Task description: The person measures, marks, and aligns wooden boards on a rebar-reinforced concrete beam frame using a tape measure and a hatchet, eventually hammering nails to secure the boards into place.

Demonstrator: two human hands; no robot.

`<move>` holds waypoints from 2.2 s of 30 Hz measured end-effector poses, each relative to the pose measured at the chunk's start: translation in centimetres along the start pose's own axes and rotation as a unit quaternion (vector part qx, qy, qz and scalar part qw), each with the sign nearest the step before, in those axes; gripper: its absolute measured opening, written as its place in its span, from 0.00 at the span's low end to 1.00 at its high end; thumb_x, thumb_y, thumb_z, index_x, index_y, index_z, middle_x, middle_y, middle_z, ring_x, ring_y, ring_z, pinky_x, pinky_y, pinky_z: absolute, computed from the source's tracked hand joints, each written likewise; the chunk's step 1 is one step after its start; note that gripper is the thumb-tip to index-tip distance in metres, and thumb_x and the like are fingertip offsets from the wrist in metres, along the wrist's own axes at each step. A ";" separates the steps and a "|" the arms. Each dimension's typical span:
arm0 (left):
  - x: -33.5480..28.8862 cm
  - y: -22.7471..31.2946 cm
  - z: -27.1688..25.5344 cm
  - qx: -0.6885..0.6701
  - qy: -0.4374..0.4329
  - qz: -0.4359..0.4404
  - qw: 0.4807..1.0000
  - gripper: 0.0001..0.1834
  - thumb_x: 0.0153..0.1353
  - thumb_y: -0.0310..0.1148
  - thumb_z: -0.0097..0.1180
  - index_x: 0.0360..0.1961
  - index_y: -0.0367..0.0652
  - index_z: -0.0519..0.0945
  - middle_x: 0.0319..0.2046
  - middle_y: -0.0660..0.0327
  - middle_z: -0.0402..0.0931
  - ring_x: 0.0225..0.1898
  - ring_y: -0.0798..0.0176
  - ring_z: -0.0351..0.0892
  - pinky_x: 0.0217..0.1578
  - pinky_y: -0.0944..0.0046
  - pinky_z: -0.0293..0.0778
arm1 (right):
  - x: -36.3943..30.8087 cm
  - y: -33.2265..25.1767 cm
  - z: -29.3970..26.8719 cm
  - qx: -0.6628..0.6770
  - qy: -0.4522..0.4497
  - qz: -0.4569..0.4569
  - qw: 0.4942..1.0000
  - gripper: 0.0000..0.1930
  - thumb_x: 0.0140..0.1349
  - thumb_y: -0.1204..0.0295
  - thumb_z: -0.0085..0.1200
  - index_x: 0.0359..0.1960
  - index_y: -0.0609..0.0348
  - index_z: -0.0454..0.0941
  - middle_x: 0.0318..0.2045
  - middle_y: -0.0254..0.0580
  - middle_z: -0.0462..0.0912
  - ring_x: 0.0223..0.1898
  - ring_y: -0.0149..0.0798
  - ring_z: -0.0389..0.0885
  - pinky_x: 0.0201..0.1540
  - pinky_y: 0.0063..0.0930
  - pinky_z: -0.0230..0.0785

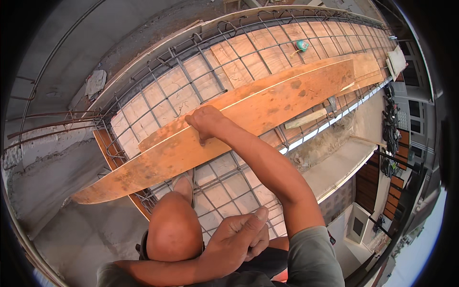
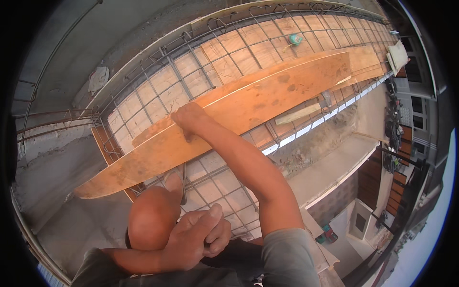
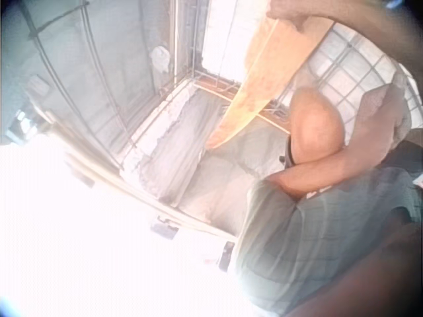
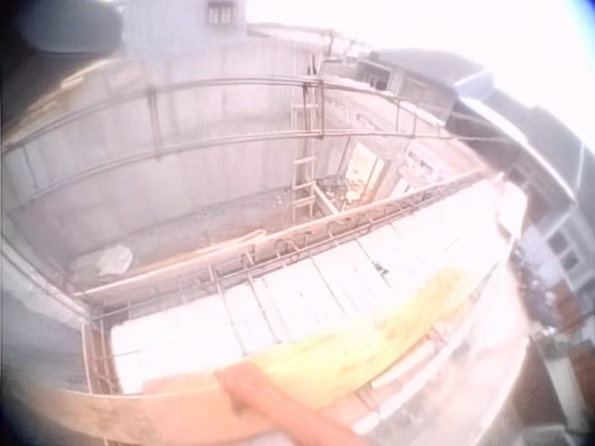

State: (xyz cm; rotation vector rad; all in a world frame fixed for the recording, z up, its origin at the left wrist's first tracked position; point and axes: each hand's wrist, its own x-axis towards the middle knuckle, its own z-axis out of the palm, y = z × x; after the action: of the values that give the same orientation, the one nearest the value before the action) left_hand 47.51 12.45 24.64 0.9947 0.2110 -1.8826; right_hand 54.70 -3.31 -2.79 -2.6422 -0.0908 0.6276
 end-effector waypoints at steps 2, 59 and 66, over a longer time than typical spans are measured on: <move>-0.9 -0.7 0.8 -0.018 0.053 -0.021 0.998 0.29 0.78 0.52 0.38 0.21 0.46 0.62 0.17 0.62 0.64 0.15 0.71 0.54 0.17 0.70 0.52 | -1.2 -1.2 -1.3 0.007 -0.004 -0.009 1.000 0.33 0.34 0.54 0.79 0.43 0.55 0.82 0.37 0.45 0.87 0.43 0.48 0.86 0.46 0.40 0.76; -34.0 -14.2 23.9 -0.015 0.175 -0.141 0.974 0.20 0.65 0.52 0.50 0.23 0.55 0.64 0.14 0.75 0.46 0.12 0.74 0.44 0.12 0.70 0.41 | -101.1 -56.4 -46.3 -0.191 0.202 0.476 0.834 0.11 0.41 0.75 0.63 0.30 0.51 0.81 0.35 0.31 0.88 0.40 0.36 0.86 0.38 0.34 0.73; -38.8 -15.0 35.6 0.078 0.078 -0.229 0.967 0.24 0.69 0.54 0.45 0.19 0.57 0.56 0.14 0.74 0.46 0.13 0.75 0.44 0.13 0.69 0.42 | -109.9 -65.8 -47.3 -0.218 0.228 0.596 0.739 0.12 0.42 0.82 0.60 0.32 0.61 0.79 0.35 0.41 0.87 0.41 0.48 0.83 0.54 0.43 0.71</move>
State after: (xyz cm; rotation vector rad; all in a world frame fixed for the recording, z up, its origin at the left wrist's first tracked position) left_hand 23.86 27.64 71.63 1.2860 0.4215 -2.2637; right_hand -20.64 20.98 108.49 -2.9147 1.9246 0.2449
